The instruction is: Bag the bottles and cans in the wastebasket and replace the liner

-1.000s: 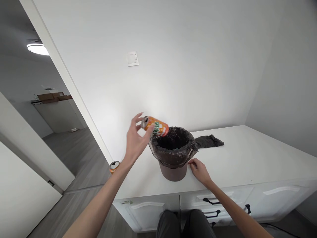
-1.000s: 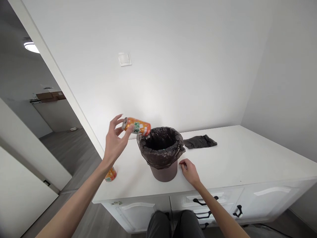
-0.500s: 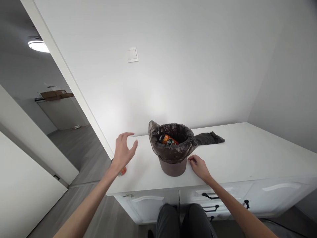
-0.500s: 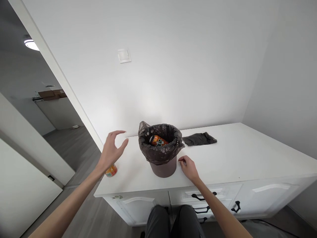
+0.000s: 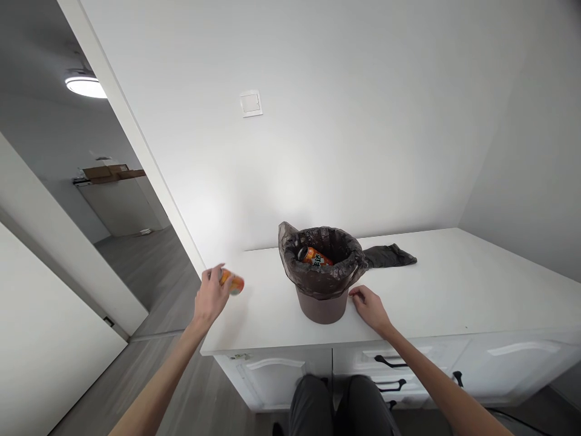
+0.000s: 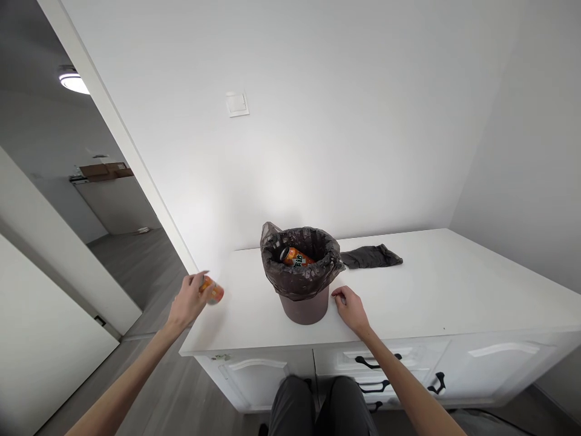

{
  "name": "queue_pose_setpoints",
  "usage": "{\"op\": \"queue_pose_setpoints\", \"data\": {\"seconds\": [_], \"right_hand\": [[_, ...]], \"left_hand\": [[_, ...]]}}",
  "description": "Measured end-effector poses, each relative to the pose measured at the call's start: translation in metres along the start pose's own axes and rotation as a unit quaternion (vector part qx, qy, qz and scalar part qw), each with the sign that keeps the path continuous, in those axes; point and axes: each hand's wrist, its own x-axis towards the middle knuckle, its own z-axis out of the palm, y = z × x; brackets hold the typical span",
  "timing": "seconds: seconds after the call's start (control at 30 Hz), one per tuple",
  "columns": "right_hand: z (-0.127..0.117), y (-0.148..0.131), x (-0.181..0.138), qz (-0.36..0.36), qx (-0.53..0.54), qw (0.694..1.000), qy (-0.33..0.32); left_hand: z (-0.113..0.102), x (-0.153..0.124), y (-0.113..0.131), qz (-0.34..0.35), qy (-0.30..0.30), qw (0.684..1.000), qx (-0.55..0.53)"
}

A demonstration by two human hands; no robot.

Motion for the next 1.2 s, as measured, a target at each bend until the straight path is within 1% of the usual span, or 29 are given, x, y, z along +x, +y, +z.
{"op": "queue_pose_setpoints", "data": {"seconds": [0.03,0.07,0.1,0.13,0.17,0.2,0.27,0.33,0.37,0.4,0.47,0.57,0.67,0.73,0.77,0.83,0.97,1.0,1.07,1.1,1.13,1.17,1.2], "right_hand": [[0.001,0.002,0.000,-0.002,0.000,1.000,0.001],[0.002,0.005,0.001,-0.003,0.002,1.000,0.002],[0.003,0.008,0.002,-0.005,0.003,1.000,0.003],[0.004,0.011,0.003,-0.006,0.005,1.000,0.004],[0.004,0.014,0.003,-0.006,0.007,1.000,0.003],[0.005,0.016,0.004,-0.007,0.008,1.000,0.002],[0.005,0.018,0.004,-0.008,0.008,1.000,0.000],[0.004,0.017,0.005,-0.010,0.008,1.000,0.001],[0.004,0.015,0.005,-0.011,0.010,1.000,0.003],[0.003,0.013,0.005,-0.013,0.012,1.000,0.004],[0.002,0.010,0.005,-0.017,0.015,1.000,0.004],[0.002,0.007,0.006,-0.017,0.017,1.000,0.003],[0.002,0.007,0.006,-0.013,0.025,1.000,0.009],[0.001,0.006,0.005,-0.008,0.037,0.999,0.010],[0.001,0.005,0.004,-0.001,0.050,0.999,0.010],[-0.001,0.001,0.002,0.020,0.084,0.996,0.008],[-0.011,-0.016,0.005,0.049,0.140,0.989,-0.002],[-0.016,-0.023,0.009,0.050,0.152,0.987,-0.007],[-0.031,-0.041,0.020,0.062,0.209,0.976,-0.024],[-0.041,-0.052,0.027,0.077,0.257,0.963,-0.035],[-0.052,-0.063,0.035,0.099,0.312,0.944,-0.047],[-0.064,-0.075,0.042,0.123,0.353,0.926,-0.053],[-0.075,-0.087,0.049,0.152,0.386,0.908,-0.060]], "left_hand": [[-0.007,0.005,0.019,0.008,0.058,0.996,-0.062],[-0.013,0.010,0.041,0.029,0.106,0.985,-0.134],[-0.018,0.014,0.065,0.052,0.134,0.968,-0.204],[-0.021,0.018,0.091,0.074,0.146,0.951,-0.262],[-0.022,0.020,0.117,0.096,0.144,0.937,-0.302],[-0.020,0.021,0.142,0.124,0.129,0.930,-0.322],[-0.011,0.020,0.184,0.180,0.089,0.923,-0.329],[0.005,0.014,0.212,0.213,0.050,0.928,-0.302],[0.013,0.011,0.219,0.222,0.035,0.932,-0.283],[0.022,0.008,0.222,0.228,0.024,0.937,-0.263],[0.037,0.002,0.219,0.237,0.012,0.943,-0.233],[0.046,-0.008,0.200,0.280,0.030,0.936,-0.211],[0.044,-0.020,0.180,0.377,0.064,0.906,-0.179],[0.041,-0.028,0.171,0.445,0.068,0.880,-0.152],[0.040,-0.031,0.169,0.470,0.066,0.869,-0.141],[0.040,-0.036,0.168,0.494,0.059,0.858,-0.128],[0.040,-0.043,0.180,0.495,0.048,0.859,-0.123],[0.039,-0.046,0.183,0.495,0.042,0.859,-0.122],[0.036,-0.054,0.187,0.495,0.025,0.859,-0.125],[0.034,-0.058,0.187,0.491,0.016,0.861,-0.132],[0.033,-0.061,0.186,0.479,0.013,0.865,-0.145],[0.031,-0.064,0.182,0.457,0.016,0.874,-0.162],[0.029,-0.065,0.177,0.422,0.028,0.888,-0.183]]}}
